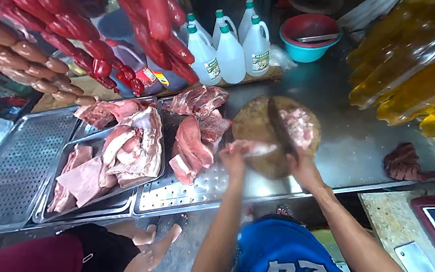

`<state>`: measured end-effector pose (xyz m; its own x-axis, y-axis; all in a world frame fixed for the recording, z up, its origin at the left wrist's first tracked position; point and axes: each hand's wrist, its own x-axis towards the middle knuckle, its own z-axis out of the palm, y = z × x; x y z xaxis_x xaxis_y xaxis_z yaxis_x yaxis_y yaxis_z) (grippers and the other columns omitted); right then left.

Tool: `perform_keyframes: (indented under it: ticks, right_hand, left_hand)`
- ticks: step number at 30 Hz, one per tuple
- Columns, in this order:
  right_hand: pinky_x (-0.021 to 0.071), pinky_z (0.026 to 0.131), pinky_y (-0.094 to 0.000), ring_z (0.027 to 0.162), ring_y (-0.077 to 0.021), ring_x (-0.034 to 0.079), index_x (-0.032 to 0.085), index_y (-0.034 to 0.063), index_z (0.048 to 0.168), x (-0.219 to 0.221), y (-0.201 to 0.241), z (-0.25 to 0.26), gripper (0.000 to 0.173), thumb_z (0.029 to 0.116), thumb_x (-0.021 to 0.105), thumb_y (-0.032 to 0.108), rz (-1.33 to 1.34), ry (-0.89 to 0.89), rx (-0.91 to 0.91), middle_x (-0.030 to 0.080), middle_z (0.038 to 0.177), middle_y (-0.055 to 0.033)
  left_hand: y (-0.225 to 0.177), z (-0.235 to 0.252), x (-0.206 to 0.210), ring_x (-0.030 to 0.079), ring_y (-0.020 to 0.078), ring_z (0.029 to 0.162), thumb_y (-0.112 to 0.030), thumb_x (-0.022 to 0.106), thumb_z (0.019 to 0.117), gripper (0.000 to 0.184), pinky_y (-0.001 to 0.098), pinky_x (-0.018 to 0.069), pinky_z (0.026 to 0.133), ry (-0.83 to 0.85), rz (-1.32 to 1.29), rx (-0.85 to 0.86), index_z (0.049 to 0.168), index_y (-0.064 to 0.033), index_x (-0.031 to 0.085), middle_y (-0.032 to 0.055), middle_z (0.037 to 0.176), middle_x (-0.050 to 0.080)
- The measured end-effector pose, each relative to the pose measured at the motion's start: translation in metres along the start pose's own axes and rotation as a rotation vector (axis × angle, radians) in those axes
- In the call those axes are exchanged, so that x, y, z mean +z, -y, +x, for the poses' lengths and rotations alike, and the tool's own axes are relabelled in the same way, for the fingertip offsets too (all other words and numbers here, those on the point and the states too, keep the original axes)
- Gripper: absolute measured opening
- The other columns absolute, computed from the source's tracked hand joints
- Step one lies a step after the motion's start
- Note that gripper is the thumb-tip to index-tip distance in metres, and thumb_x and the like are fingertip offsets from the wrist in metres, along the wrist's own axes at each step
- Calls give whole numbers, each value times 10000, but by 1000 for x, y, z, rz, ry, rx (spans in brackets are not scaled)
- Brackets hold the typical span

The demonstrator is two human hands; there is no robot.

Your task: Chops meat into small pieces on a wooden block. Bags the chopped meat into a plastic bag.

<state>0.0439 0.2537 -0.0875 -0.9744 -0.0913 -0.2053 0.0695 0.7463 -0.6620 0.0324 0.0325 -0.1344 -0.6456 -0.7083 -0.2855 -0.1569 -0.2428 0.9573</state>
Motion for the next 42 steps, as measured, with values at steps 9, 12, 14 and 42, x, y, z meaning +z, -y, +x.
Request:
perform_keyframes:
  ticks: [9,12,14,42]
  right_hand:
    - [574,811,-568,897,-375,722,452,42,1482,18,11,-19,509,1080,430,353,-248,69,-54,721,970,-180]
    - [571,809,-568,886,-372,722,470,59,1469,9,12,-14,496,1079,441,363,-246,19,-18,721,957,-175]
    - [581,737,-531,800,-334,719,494,42,1423,-4,21,-19,467,1073,451,347,-225,-105,-69,708,882,-145]
    - [555,455,-321,498,-161,595,442,60,1377,-29,-39,20,350,1106,437,281,532,231,160,627,774,-63]
  left_hand:
    - [7,-11,-15,658,234,825,-74,752,901,436,404,606,714,-76,-26,11,1181,38,437,182,971,588]
    - [6,-10,-16,641,226,855,-83,756,894,429,395,586,741,-64,-8,21,1161,30,441,175,985,579]
    - [8,-13,-18,640,228,874,-79,749,895,416,395,586,754,-68,-9,15,1159,28,446,176,1005,576]
    - [-45,17,-2,727,271,868,-80,689,974,473,419,640,737,389,48,-64,1366,35,449,221,1110,665]
